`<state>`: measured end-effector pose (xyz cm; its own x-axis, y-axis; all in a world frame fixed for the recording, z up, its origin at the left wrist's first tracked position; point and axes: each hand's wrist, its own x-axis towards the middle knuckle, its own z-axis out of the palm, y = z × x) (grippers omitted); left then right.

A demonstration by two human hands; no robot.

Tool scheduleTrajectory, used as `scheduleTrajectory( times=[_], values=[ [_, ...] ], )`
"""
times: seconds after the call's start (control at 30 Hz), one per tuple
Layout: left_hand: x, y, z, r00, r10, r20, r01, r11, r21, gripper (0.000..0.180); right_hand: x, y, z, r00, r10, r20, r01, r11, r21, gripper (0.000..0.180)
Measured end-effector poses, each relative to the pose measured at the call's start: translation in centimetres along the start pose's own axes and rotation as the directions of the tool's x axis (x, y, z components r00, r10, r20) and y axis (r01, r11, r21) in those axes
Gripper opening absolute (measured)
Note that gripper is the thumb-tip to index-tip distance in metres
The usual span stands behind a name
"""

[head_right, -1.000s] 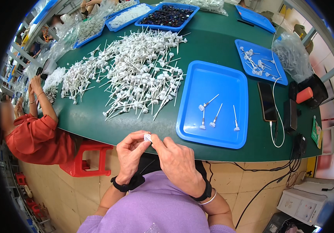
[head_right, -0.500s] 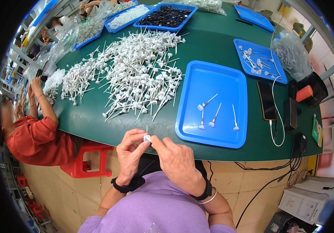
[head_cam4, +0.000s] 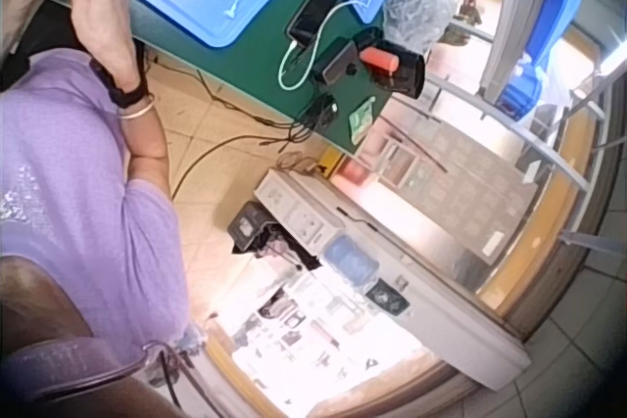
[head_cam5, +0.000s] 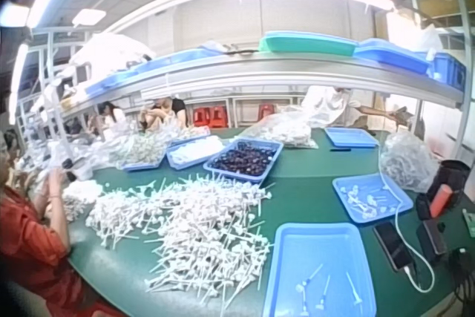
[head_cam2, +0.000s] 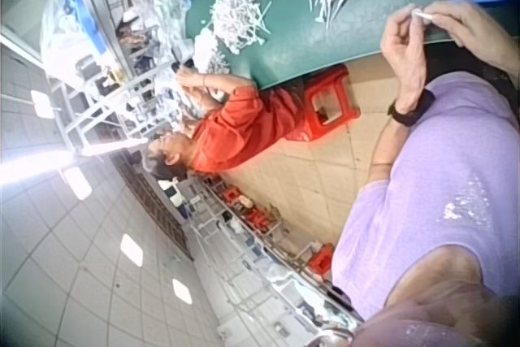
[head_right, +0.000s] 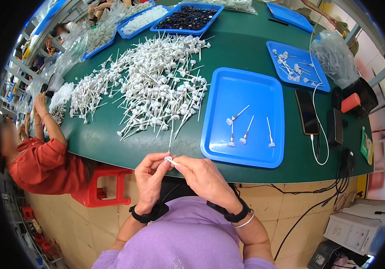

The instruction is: The recorder is assembling small white plastic components by hand at a factory workbench.

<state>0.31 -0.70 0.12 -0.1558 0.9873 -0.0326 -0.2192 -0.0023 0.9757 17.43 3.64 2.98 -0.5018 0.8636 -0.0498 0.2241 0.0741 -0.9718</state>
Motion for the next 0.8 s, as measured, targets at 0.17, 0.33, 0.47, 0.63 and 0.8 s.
scheduleTrajectory(
  times=[0.17,0.33,0.47,0.63,0.8],
  values=[
    [-0.3,-0.6,0.5,0.996,0.089,-0.031,-0.089,0.996,0.027,0.018,0.3,0.9,-0.1,0.986,0.107,0.126,-0.131,0.971,0.2,0.028],
    [-0.3,-0.6,0.4,0.983,0.179,-0.038,-0.166,0.96,0.227,0.019,0.5,1.1,-0.4,0.956,0.166,0.241,-0.25,0.891,0.379,0.029],
    [0.2,-0.6,0.2,0.996,0.085,-0.02,-0.085,0.996,0.019,0.022,0.4,1.2,0.6,0.998,0.048,0.044,-0.052,0.994,0.093,0.025],
    [0.4,-0.6,0.2,1.0,0.006,-0.014,-0.006,1.0,-0.014,0.025,-0.2,-0.6,0.7,0.983,-0.145,-0.112,0.114,0.963,-0.245,0.015],
    [0.5,-0.5,0.2,1.0,0.007,-0.002,-0.007,1.0,-0.026,0.026,-0.3,-0.9,0.7,0.973,-0.194,-0.122,0.149,0.941,-0.303,0.014]
  ],
)
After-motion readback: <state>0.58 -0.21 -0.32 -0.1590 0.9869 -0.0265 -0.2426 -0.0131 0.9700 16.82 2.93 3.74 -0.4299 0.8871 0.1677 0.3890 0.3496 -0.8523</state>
